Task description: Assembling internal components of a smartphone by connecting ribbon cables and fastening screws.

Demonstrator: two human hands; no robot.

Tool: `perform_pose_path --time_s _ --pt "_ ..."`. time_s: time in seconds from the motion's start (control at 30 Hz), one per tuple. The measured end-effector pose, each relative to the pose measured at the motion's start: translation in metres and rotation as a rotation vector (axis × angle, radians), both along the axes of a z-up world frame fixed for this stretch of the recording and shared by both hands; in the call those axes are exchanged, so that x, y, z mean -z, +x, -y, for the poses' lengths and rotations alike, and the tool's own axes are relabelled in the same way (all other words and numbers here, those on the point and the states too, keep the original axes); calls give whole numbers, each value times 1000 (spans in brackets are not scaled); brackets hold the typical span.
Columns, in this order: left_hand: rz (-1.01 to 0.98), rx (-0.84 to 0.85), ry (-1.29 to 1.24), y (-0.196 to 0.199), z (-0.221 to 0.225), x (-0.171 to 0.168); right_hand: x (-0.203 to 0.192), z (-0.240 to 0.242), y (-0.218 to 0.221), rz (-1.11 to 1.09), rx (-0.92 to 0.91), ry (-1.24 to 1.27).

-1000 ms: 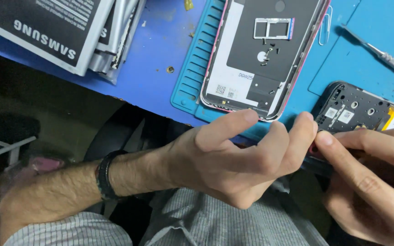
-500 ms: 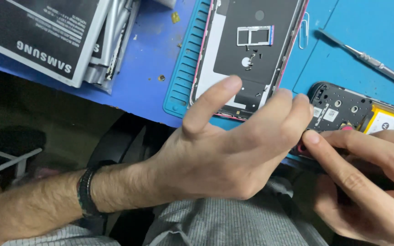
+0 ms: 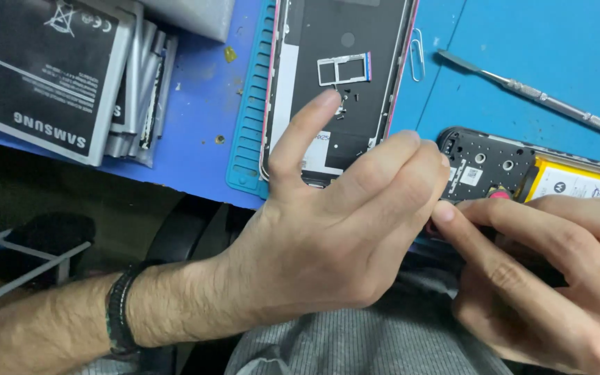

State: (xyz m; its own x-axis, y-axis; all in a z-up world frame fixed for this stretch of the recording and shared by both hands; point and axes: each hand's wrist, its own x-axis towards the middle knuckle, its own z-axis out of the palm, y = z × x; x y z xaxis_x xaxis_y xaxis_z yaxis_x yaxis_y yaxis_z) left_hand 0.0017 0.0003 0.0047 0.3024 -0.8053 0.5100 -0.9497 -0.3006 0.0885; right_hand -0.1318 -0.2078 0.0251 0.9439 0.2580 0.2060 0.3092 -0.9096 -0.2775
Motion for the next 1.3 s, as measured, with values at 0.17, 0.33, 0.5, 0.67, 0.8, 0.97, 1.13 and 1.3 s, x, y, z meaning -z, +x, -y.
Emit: perform_pose_path --time_s 0.17,0.33,0.5,0.67,0.8,0.97,1.13,1.3 --pt "-58 82 52 11 -6 -23 -4 5 2 71 -48 -37" --pt "-230 187 120 23 8 -32 -3 10 -4 65 -91 -118" --pt "-121 100 161 19 25 -30 3 4 -9 87 19 -14" --pt "-105 17 105 14 38 -32 -9 0 -8 -32 76 -9" --pt "-164 10 116 11 46 -34 -8 -6 -8 -19 134 -7" --pt "-224 7 150 8 51 -34 -10 -9 -12 -117 202 -23" --pt "-218 45 192 11 50 -39 -1 -2 -15 -98 192 -1" --pt "-211 61 174 11 50 -36 -4 -2 -9 -60 176 12"
